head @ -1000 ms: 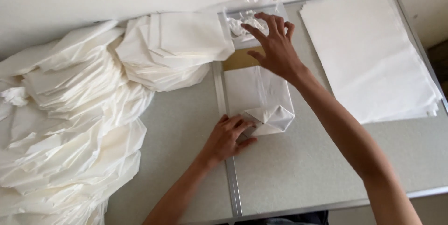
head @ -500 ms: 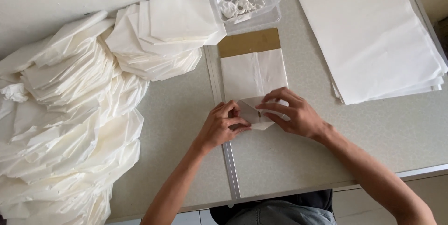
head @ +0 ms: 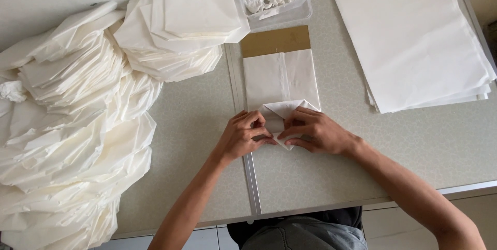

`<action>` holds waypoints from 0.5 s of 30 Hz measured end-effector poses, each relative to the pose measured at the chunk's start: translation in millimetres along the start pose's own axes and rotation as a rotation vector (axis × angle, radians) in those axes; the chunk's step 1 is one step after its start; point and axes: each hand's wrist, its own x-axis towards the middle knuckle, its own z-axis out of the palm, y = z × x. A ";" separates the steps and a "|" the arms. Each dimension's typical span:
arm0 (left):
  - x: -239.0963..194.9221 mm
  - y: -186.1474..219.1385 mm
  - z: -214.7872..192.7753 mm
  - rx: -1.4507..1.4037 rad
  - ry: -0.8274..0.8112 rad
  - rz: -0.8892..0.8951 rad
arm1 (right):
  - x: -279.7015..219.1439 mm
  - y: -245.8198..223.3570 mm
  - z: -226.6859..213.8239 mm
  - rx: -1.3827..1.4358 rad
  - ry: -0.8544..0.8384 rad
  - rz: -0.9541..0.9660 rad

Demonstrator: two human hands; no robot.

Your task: Folding white paper sheets into a specific shape using a cardboard template on a work table.

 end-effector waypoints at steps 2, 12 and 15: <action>0.8 0.4 -0.8 -0.011 -0.008 0.002 | -0.6 -2.0 -3.8 0.035 -0.017 0.027; 6.0 6.7 -9.1 -0.018 -0.124 0.021 | -6.8 4.2 -35.2 -0.079 -0.065 -0.009; 5.6 5.9 -8.6 -0.013 -0.138 0.016 | -12.3 13.4 -20.0 -0.129 -0.027 -0.047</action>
